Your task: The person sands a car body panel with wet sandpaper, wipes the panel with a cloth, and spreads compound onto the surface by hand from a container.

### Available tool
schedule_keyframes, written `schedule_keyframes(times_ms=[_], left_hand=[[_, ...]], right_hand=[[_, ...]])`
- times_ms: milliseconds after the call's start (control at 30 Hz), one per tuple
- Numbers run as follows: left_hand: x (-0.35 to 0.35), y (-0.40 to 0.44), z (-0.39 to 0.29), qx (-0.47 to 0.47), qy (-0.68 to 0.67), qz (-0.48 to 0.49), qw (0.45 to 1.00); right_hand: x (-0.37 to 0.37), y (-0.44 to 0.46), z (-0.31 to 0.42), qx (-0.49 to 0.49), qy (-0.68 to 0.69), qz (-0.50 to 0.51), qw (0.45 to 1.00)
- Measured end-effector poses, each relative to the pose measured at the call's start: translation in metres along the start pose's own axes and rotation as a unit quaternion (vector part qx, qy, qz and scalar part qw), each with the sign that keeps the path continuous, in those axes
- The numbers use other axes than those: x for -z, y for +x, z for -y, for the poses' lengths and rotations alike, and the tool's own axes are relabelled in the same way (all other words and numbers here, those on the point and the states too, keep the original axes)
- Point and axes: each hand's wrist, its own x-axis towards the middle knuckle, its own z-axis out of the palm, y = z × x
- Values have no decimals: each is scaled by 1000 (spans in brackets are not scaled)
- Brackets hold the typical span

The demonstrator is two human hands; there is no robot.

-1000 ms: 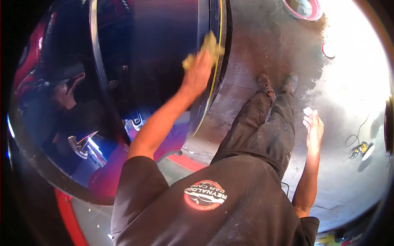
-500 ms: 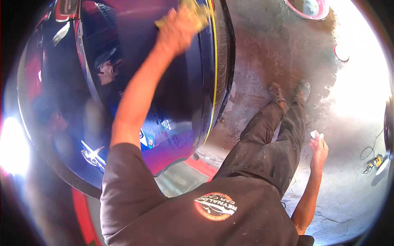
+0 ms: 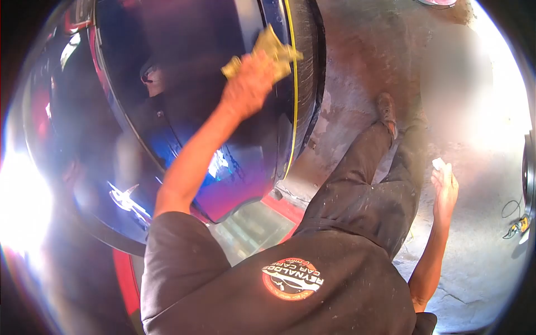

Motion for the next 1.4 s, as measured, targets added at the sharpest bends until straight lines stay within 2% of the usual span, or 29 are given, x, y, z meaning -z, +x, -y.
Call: schedule_keyframes(times_ms=[33, 100, 267, 400, 567, 600, 700, 867, 967, 1100, 1167, 1267, 1333, 1400], left_hand=[[-13, -29, -26, 0, -38, 25, 999], [-29, -80, -73, -57, -12, 96, 994], [-63, -176, -154, -139, 35, 151, 978], [-101, -232, -205, -149, 40, 133, 979], [-107, -289, -245, -157, 69, 122, 978], [-105, -293, -246, -147, 51, 142, 978], [-102, -293, -235, -80, 2, 73, 994], [-57, -284, -208, 118, 40, 13, 992], [-20, -228, -164, 180, 3, -50, 982], [29, -117, -77, 220, 61, -199, 953], [40, -82, -38, 254, 86, -202, 942], [25, -109, -55, 217, 161, -171, 948], [13, -168, -97, 212, 138, -117, 960], [-8, -241, -148, 233, 21, -75, 969]], right_hand=[[1, 3, -3, 1, 10, 7, 1000], [-5, -3, 5, 24, 16, 15, 999], [9, -15, -8, 43, 22, 5, 999], [16, -17, -37, 53, 31, -9, 998], [3, -47, -86, 61, 43, 5, 997], [-5, -55, -93, 63, 44, 7, 997], [-37, -77, -105, 63, 38, 3, 997], [-68, -108, -128, 82, 59, 4, 995], [-75, -114, -128, 93, 75, 18, 993], [-78, -129, -121, 103, 69, 21, 992], [-80, -140, -111, 106, 55, 26, 992], [-67, -134, -109, 108, 56, 28, 992], [-54, -121, -108, 105, 52, 37, 992], [-44, -113, -113, 97, 61, 33, 993]])
